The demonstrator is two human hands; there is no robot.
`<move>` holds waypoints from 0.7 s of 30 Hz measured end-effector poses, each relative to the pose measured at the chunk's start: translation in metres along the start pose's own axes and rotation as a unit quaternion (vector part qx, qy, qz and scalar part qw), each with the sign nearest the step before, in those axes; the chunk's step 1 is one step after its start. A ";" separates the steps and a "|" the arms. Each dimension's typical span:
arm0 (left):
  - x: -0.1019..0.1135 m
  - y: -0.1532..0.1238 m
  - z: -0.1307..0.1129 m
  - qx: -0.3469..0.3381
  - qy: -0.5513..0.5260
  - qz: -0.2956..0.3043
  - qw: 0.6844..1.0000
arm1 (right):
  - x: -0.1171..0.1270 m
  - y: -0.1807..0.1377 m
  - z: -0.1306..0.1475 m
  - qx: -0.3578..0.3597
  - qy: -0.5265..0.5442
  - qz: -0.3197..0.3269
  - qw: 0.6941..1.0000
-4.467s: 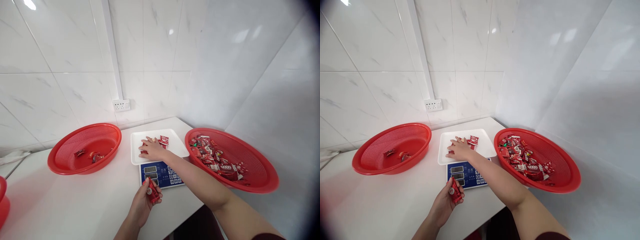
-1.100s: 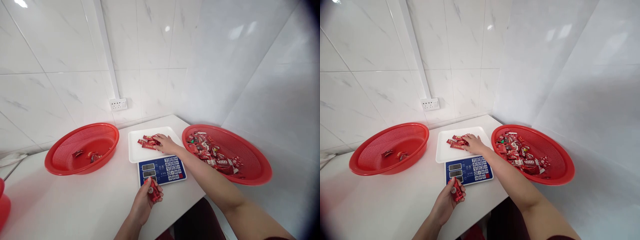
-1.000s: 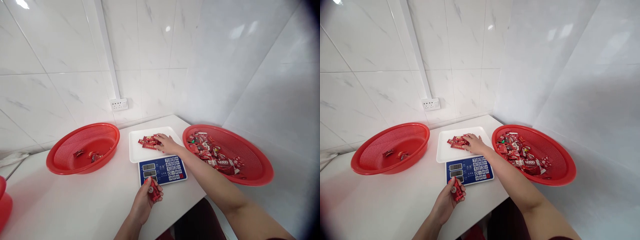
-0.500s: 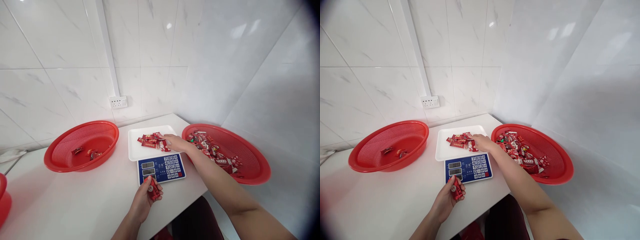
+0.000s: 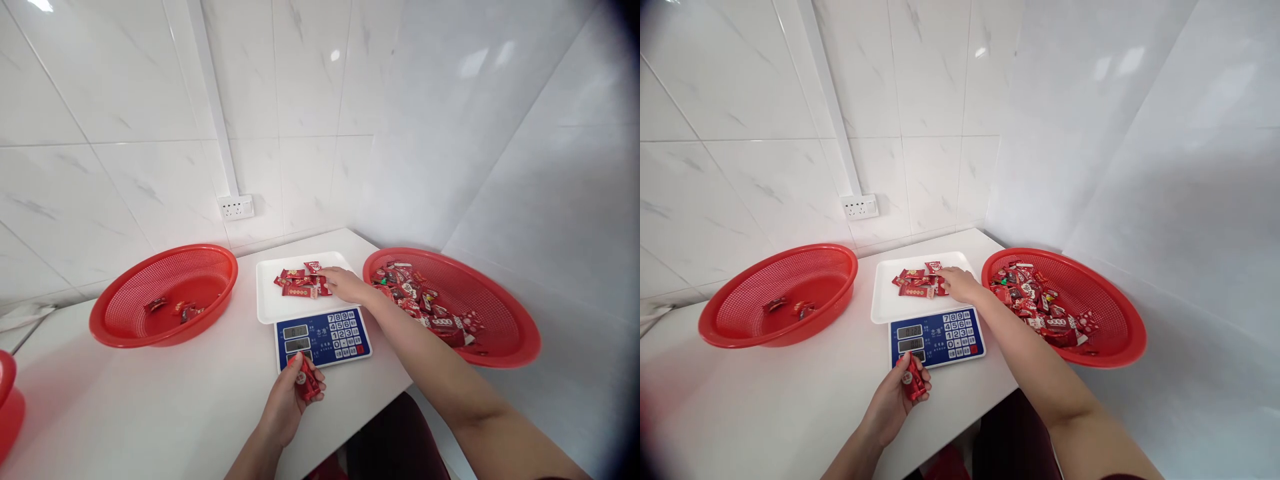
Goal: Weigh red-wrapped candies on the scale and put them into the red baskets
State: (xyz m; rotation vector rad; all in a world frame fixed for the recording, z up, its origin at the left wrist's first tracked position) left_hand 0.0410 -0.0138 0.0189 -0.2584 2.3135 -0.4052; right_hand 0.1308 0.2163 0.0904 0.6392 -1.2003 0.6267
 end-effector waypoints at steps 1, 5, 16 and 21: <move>0.000 0.000 0.000 0.000 0.001 0.000 1.000 | 0.002 -0.003 0.003 0.000 0.003 -0.011 1.000; -0.002 -0.001 -0.003 -0.001 0.004 -0.002 1.000 | 0.010 -0.030 0.027 0.024 0.101 -0.093 0.990; -0.007 -0.003 0.013 -0.051 0.270 0.044 0.961 | -0.023 -0.129 0.084 0.071 0.272 0.077 0.956; -0.011 -0.004 0.019 -0.016 0.320 0.107 0.941 | -0.032 -0.142 0.074 0.031 0.292 0.093 0.951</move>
Point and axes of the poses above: each hand's wrist, its own y-axis towards the middle knuckle, its own x-axis out of the back of the hand, z = x × y, the point moved 1 cm from there along y, towards the middle knuckle, and after that the axes turned 4 degrees about -y, right-handed, at the moved point
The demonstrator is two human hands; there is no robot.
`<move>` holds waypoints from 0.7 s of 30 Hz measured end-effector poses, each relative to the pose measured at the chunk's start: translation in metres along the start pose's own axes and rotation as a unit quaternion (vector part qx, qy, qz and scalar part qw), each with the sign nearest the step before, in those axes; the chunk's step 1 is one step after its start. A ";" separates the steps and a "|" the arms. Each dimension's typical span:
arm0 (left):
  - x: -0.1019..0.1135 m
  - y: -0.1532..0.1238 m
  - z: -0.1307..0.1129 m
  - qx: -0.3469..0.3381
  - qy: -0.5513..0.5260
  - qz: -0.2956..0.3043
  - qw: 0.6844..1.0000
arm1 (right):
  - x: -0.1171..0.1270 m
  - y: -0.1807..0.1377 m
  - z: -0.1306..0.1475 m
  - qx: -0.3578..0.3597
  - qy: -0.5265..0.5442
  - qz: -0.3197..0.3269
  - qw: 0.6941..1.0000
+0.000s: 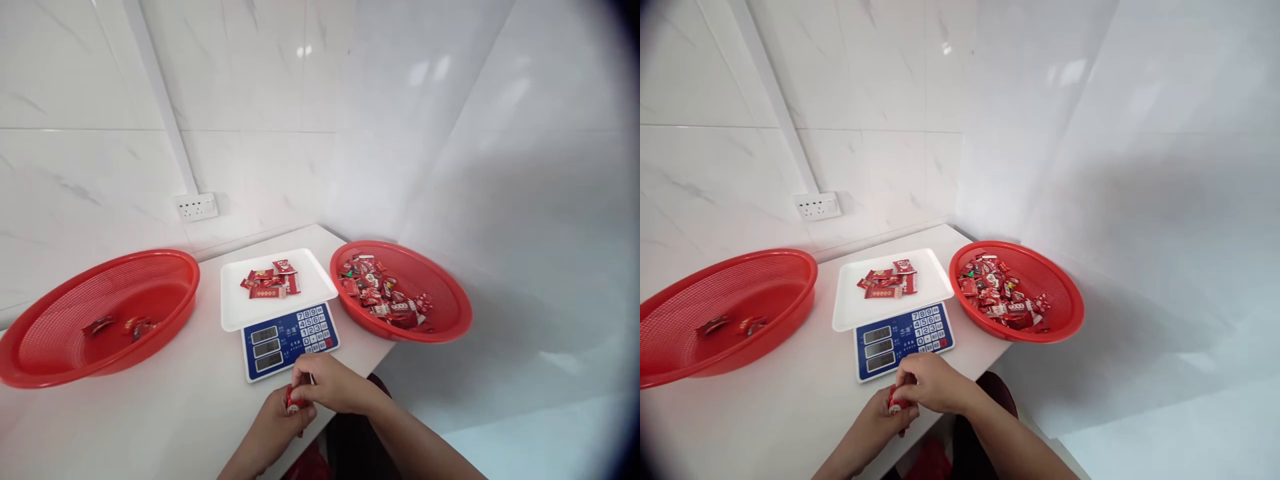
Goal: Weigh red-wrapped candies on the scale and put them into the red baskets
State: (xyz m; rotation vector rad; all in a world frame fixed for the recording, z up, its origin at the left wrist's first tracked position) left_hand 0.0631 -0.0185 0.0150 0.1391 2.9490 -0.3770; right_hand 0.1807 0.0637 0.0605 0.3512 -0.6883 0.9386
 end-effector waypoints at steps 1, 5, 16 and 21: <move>-0.001 0.000 0.000 0.004 0.010 0.010 1.000 | 0.000 -0.003 -0.002 -0.009 0.009 -0.003 1.000; -0.001 0.000 0.002 0.008 0.044 0.020 0.999 | -0.002 -0.011 -0.002 -0.022 0.001 -0.057 0.998; 0.001 -0.003 -0.001 0.020 -0.084 -0.049 0.995 | 0.149 -0.039 -0.062 -0.128 -0.154 -0.269 0.942; -0.001 -0.004 -0.005 0.018 -0.135 -0.069 0.988 | 0.190 -0.056 -0.127 -0.282 -0.275 -0.095 0.914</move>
Point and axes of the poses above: each hand's wrist, its own y-axis towards the middle knuckle, its own x-axis out of the back of the hand, z = x × y, the point moved 1 cm from there along y, towards the middle knuckle, and after that the axes turned 4 degrees about -y, right-handed, at the moved point
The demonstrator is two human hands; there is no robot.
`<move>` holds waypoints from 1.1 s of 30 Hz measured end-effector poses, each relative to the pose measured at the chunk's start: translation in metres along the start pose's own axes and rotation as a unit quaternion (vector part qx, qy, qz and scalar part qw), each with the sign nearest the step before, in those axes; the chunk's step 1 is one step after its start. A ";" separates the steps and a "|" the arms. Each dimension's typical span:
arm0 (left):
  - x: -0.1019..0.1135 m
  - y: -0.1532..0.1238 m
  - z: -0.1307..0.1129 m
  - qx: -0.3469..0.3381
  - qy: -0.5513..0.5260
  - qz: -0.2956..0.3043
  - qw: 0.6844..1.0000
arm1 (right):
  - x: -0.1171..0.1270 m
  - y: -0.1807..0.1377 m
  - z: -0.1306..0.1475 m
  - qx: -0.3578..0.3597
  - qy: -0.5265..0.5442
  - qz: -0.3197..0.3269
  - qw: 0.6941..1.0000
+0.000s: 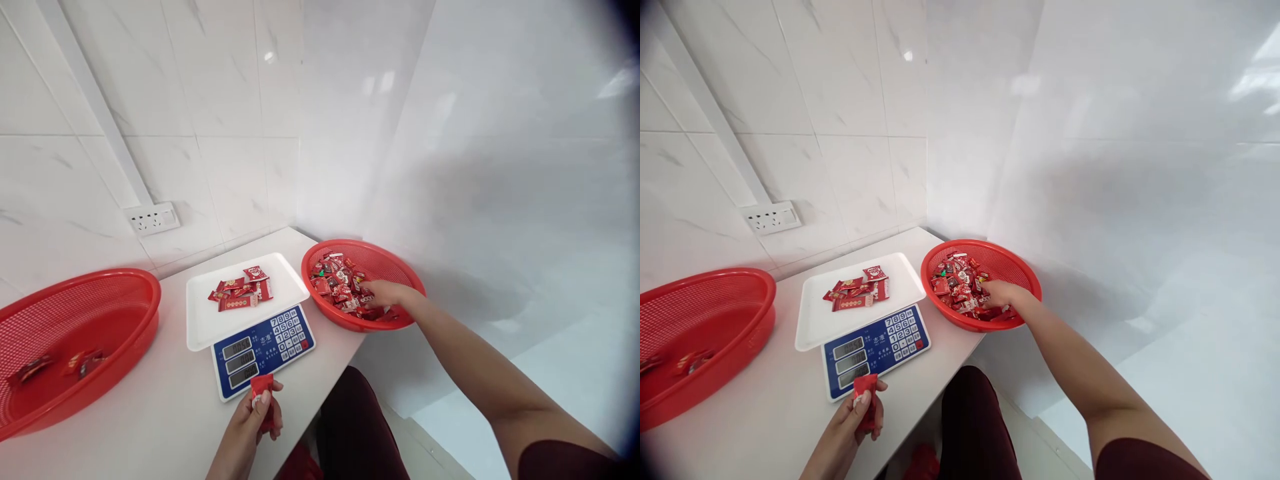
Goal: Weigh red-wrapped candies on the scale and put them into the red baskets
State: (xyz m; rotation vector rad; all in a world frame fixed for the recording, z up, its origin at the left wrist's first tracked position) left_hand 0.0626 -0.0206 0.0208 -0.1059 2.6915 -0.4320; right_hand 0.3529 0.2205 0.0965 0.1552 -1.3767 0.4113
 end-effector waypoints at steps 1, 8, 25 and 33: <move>-0.001 0.000 0.000 -0.002 -0.001 -0.003 1.000 | -0.003 0.002 -0.005 -0.001 0.001 0.005 1.000; -0.001 0.000 0.002 0.004 -0.003 0.002 1.000 | 0.014 0.012 -0.004 -0.008 0.027 -0.123 0.992; 0.001 0.001 -0.001 0.014 -0.032 0.012 0.999 | -0.013 0.045 0.070 0.090 -0.106 0.008 0.990; 0.000 0.003 0.001 0.007 -0.026 0.005 1.000 | -0.018 0.052 0.054 0.108 -0.097 0.007 0.989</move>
Point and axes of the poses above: each hand's wrist, its own y-axis towards the middle knuckle, its own x-axis out of the back of the hand, z = x × y, the point moved 1 cm from there along y, towards the middle knuckle, and after that the axes turned 4 degrees about -y, right-handed, at the moved point
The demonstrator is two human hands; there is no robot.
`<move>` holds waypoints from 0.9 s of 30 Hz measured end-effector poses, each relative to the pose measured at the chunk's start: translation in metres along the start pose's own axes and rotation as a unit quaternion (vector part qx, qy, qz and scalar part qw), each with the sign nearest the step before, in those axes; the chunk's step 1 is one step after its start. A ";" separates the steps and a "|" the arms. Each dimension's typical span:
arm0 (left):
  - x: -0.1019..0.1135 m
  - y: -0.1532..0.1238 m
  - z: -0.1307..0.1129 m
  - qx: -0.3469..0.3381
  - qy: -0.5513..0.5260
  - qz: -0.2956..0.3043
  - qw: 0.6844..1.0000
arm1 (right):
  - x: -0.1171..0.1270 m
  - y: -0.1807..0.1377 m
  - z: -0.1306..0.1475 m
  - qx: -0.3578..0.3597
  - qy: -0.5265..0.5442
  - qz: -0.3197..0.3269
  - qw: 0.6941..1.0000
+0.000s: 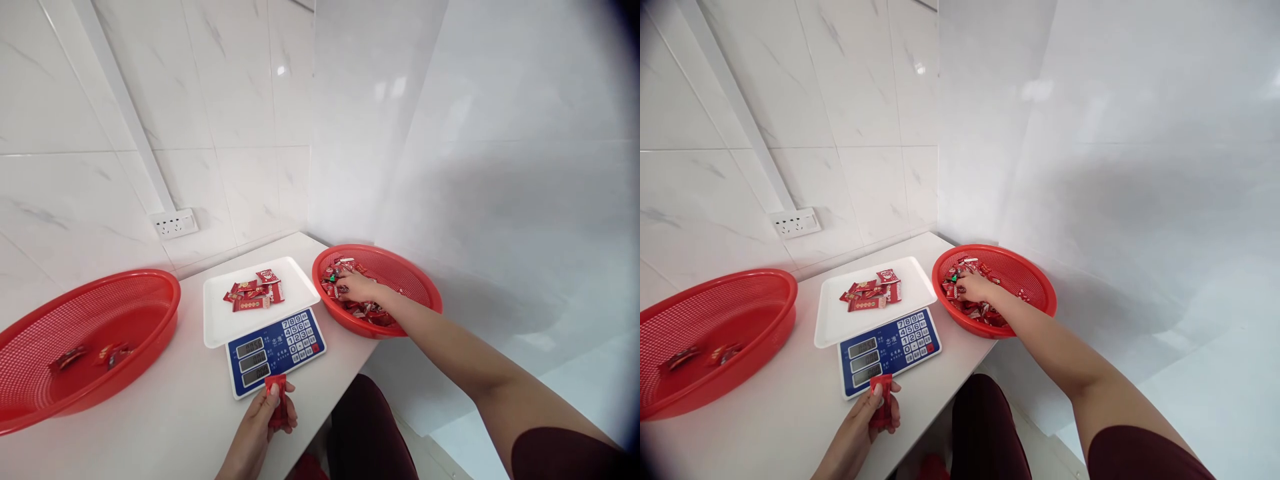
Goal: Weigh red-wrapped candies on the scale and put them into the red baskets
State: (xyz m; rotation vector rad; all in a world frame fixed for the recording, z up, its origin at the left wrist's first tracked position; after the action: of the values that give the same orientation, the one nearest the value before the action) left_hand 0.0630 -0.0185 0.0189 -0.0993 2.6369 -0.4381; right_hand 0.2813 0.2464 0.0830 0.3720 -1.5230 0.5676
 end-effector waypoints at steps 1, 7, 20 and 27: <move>0.000 0.000 0.000 0.001 0.000 0.001 1.000 | 0.000 0.000 -0.001 0.004 0.001 -0.001 1.000; 0.001 0.000 0.001 0.006 0.005 0.003 1.000 | 0.000 0.006 -0.003 0.012 0.018 0.008 1.000; 0.002 -0.001 -0.001 0.004 0.007 0.004 1.000 | 0.011 -0.001 0.002 -0.020 0.166 -0.037 0.985; 0.001 0.000 0.001 0.007 0.006 0.002 1.000 | 0.020 -0.015 -0.013 -0.089 0.288 -0.115 0.947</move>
State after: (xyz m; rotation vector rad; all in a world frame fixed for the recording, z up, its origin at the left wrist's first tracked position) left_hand 0.0623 -0.0186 0.0178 -0.0877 2.6438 -0.4581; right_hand 0.3000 0.2435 0.1044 0.2126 -0.9405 0.3112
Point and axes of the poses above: each hand's wrist, its own y-axis towards the middle knuckle, its own x-axis out of the back of the hand, z = x × y, the point moved 1 cm from there along y, towards the middle knuckle, and after that the axes turned 4 degrees about -y, right-handed, at the moved point
